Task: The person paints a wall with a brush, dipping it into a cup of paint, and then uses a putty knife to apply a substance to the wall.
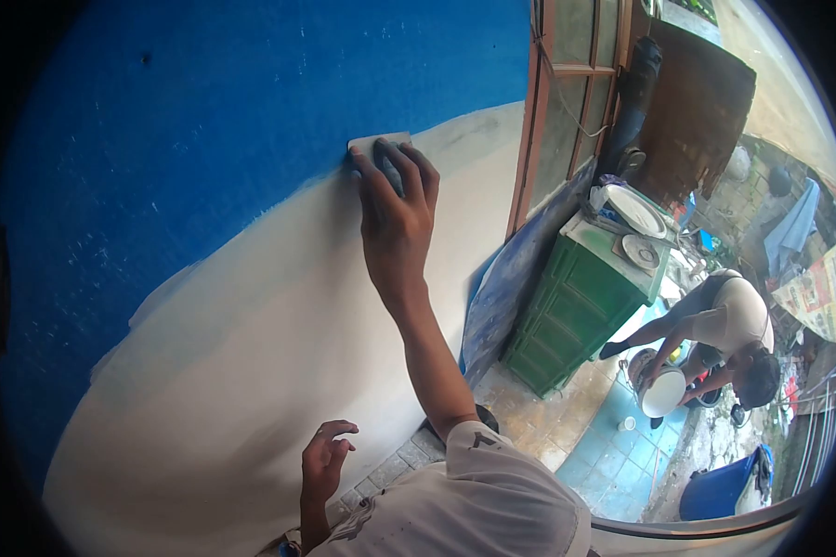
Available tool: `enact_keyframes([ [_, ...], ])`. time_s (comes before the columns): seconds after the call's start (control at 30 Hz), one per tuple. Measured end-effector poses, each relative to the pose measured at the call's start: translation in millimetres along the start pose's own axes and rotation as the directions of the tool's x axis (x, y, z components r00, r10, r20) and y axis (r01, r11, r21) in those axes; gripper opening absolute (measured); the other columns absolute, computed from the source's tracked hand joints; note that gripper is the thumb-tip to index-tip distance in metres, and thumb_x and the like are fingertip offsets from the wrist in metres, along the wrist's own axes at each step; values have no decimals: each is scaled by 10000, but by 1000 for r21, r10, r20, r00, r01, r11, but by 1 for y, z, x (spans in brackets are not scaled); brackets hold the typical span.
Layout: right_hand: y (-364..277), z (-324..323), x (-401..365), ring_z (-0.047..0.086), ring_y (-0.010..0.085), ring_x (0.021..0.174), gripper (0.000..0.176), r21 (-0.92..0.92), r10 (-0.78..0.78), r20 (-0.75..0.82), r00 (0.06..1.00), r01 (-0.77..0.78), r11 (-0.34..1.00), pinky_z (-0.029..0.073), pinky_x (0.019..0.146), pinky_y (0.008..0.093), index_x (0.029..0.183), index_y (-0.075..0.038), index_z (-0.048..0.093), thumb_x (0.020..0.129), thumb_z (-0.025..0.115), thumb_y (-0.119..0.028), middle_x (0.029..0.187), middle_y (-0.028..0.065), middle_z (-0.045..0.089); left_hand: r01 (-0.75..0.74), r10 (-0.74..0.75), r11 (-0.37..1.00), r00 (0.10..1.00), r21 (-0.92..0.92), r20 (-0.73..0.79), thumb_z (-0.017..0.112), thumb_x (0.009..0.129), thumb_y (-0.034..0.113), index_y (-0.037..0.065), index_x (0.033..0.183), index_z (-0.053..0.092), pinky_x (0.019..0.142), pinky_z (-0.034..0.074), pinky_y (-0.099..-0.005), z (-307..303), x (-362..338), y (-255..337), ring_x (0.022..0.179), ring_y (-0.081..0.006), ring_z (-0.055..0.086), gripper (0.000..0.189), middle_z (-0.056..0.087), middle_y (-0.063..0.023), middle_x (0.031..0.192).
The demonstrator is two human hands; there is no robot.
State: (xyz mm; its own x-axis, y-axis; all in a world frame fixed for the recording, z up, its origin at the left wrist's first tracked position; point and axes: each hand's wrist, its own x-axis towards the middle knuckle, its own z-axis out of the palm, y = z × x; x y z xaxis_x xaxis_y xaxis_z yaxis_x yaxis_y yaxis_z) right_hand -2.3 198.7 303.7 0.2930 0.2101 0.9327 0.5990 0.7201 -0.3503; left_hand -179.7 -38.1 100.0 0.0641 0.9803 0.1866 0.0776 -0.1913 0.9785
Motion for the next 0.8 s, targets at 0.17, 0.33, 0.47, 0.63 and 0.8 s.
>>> enact_keyframes([
  [0.17, -28, 1, -18, 549, 356, 1236, 404, -8, -272, 130, 954, 275, 961, 484, 1028, 462, 1266, -158, 730, 890, 702, -13, 1290, 131, 644, 46, -45, 998, 999, -44, 26, 592, 1005, 87, -25, 1205, 647, 848, 550, -346, -1, 2, -5, 1134, -222, 623, 236, 620, -160, 1237],
  [0.33, -22, 2, -25, 541, 324, 1272, 465, -48, -164, 99, 982, 169, 984, 432, 1088, 455, 1289, -191, 727, 861, 725, -11, 1364, 110, 611, 7, -6, 1000, 999, -14, 38, 583, 989, 10, 23, 1212, 674, 872, 560, -314, 0, 7, -2, 1177, -208, 626, 241, 635, -130, 1266],
  [0.47, -8, 2, -13, 547, 301, 1265, 470, -38, -82, 37, 996, 84, 996, 427, 1086, 432, 1279, -201, 738, 856, 710, 2, 1333, 94, 635, -2, 2, 1000, 998, 1, 63, 585, 989, 6, 26, 1205, 679, 866, 553, -304, -2, 7, -4, 1177, -203, 627, 237, 636, -124, 1269],
  [0.63, -33, 2, -23, 528, 345, 1232, 410, -7, -220, 112, 969, 222, 975, 477, 1010, 433, 1246, -168, 742, 872, 725, -1, 1283, 109, 634, 21, -24, 999, 994, 34, 104, 572, 1012, 55, 6, 1200, 666, 881, 558, -342, -2, 10, -3, 1156, -207, 622, 216, 617, -129, 1274],
  [0.8, -32, 0, -21, 545, 308, 1214, 434, -43, -170, 82, 982, 174, 984, 444, 1041, 420, 1246, -197, 754, 857, 727, -8, 1309, 81, 635, 11, -14, 999, 996, 35, 93, 592, 997, 24, 40, 1205, 687, 877, 542, -302, 1, 10, -1, 1179, -195, 624, 230, 640, -116, 1273],
])
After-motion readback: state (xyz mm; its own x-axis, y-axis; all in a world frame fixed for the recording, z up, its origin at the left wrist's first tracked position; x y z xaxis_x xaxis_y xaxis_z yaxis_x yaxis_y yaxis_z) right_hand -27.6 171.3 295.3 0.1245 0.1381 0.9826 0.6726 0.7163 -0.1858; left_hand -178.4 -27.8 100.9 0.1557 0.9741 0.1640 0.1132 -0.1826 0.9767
